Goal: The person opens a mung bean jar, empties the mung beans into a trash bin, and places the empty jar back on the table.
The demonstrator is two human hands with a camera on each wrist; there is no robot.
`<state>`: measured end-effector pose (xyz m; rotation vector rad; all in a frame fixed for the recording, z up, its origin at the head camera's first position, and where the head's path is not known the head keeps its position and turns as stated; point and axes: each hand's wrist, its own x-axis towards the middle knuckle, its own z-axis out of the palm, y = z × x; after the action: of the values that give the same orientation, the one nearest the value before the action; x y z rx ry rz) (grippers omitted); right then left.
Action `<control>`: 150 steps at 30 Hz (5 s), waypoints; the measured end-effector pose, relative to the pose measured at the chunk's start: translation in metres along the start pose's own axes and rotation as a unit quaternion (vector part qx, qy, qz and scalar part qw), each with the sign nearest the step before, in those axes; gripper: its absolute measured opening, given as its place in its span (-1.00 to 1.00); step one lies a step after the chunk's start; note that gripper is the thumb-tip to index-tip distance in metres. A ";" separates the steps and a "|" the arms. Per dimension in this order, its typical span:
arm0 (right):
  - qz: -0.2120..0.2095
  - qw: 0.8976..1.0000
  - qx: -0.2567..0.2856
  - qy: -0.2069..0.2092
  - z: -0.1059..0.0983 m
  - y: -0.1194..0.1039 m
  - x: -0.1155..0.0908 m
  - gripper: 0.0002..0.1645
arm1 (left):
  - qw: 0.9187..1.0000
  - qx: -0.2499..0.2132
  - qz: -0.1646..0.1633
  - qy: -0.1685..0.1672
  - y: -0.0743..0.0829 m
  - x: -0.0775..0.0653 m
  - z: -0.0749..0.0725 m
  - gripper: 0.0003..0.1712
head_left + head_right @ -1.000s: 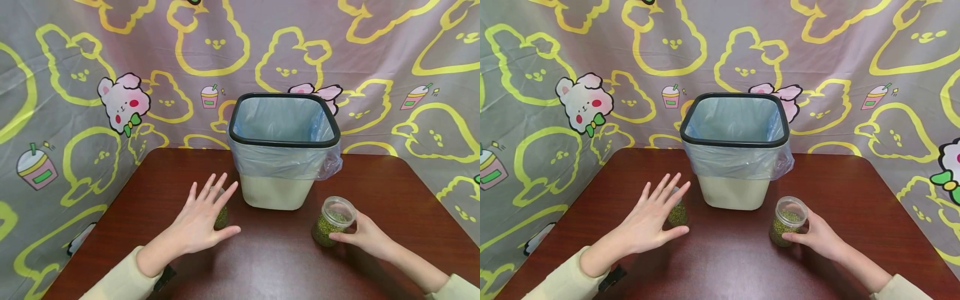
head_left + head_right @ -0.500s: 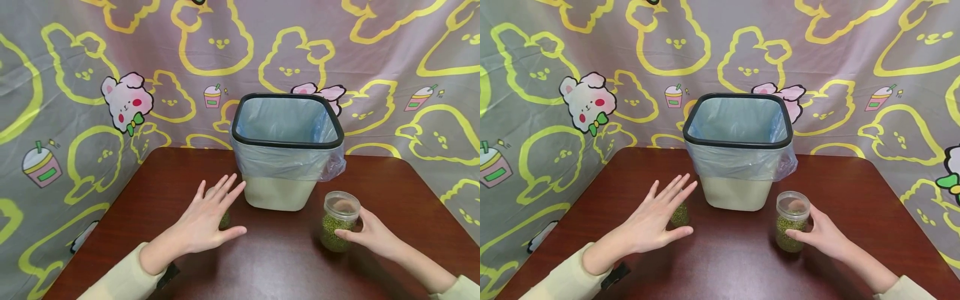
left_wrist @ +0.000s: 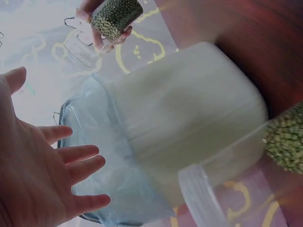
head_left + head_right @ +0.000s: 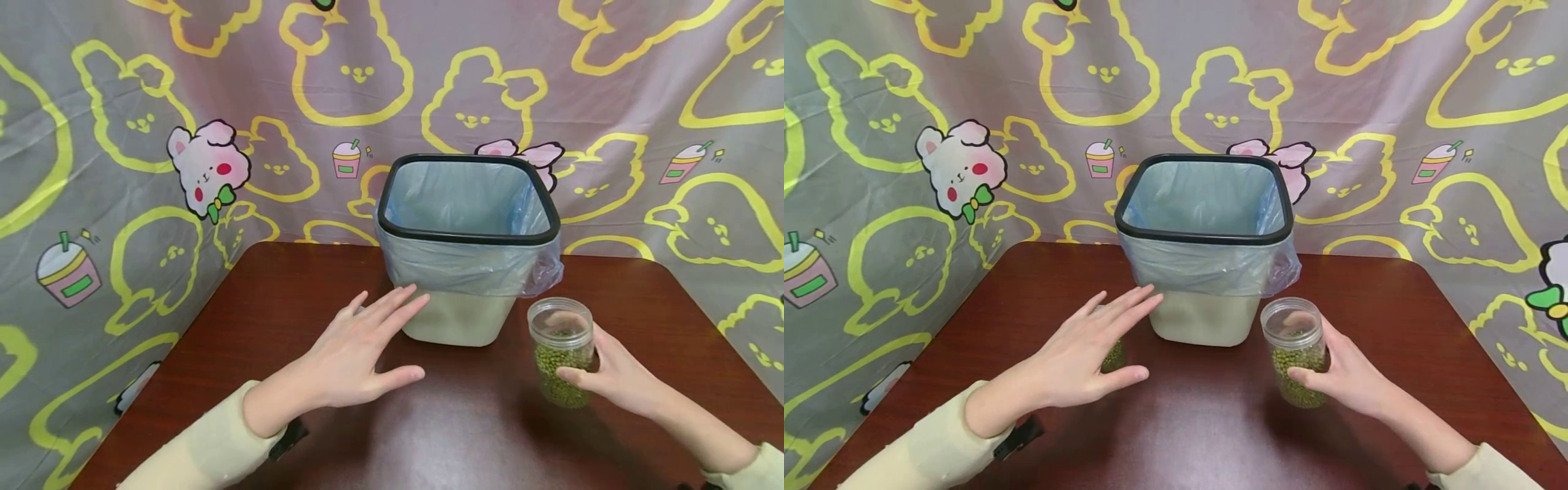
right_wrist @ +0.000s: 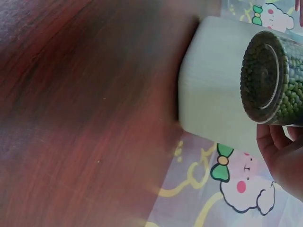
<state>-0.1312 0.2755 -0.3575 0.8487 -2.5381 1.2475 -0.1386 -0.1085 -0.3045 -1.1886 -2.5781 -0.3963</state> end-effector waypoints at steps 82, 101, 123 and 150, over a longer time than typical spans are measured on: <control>-0.070 0.980 -0.103 -0.157 -0.034 -0.088 0.057 -0.24 | 0.971 -0.153 0.182 0.034 0.033 0.083 -0.010 -0.20; -0.060 0.974 -0.093 -0.196 -0.027 -0.090 0.062 -0.29 | 0.971 -0.117 0.207 -0.001 0.028 0.081 -0.008 -0.17; -0.052 0.977 -0.136 -0.155 -0.022 -0.089 0.066 -0.29 | 0.978 -0.122 0.169 -0.002 0.032 0.083 -0.008 -0.28; -0.057 0.973 -0.058 -0.217 -0.020 -0.091 0.067 -0.38 | 0.965 -0.094 0.240 0.055 0.025 0.088 0.006 -0.21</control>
<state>-0.1359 0.2199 -0.2573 1.3428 -2.8009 0.9489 -0.1750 -0.0300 -0.2756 -1.7446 -2.0970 -0.5815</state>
